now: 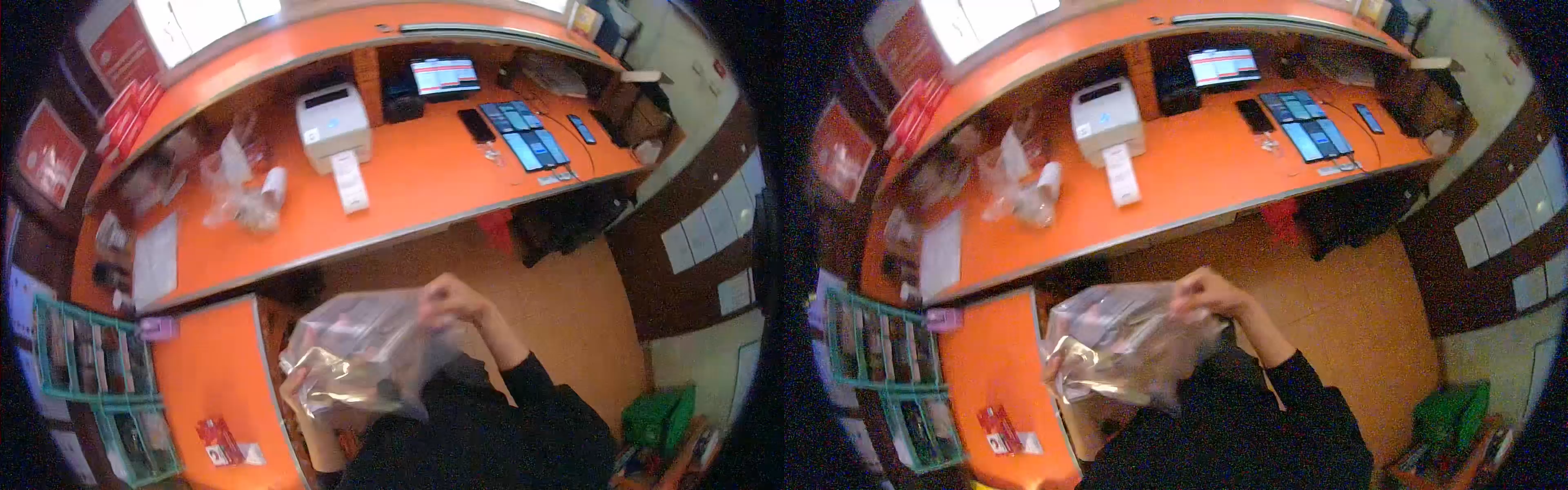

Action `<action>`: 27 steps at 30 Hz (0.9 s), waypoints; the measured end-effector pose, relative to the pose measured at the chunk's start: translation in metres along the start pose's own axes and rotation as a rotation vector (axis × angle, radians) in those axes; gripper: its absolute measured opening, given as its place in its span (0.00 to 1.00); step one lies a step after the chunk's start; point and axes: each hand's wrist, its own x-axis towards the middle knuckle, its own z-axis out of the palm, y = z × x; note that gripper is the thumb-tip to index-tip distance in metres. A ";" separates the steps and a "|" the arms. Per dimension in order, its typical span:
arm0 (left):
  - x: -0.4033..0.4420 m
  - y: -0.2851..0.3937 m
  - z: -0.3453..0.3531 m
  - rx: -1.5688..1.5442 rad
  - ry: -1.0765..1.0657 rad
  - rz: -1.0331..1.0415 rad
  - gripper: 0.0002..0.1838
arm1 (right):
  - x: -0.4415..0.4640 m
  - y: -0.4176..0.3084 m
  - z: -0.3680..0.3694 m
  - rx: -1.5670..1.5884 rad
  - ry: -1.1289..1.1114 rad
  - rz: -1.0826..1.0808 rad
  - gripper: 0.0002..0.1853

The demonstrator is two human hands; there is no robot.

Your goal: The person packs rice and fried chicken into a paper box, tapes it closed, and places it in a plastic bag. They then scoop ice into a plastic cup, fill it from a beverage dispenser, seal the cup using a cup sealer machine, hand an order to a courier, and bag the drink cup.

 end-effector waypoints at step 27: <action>0.646 -0.351 0.344 2.018 -0.414 0.831 0.21 | -0.365 0.007 -0.276 0.074 1.859 -0.310 0.09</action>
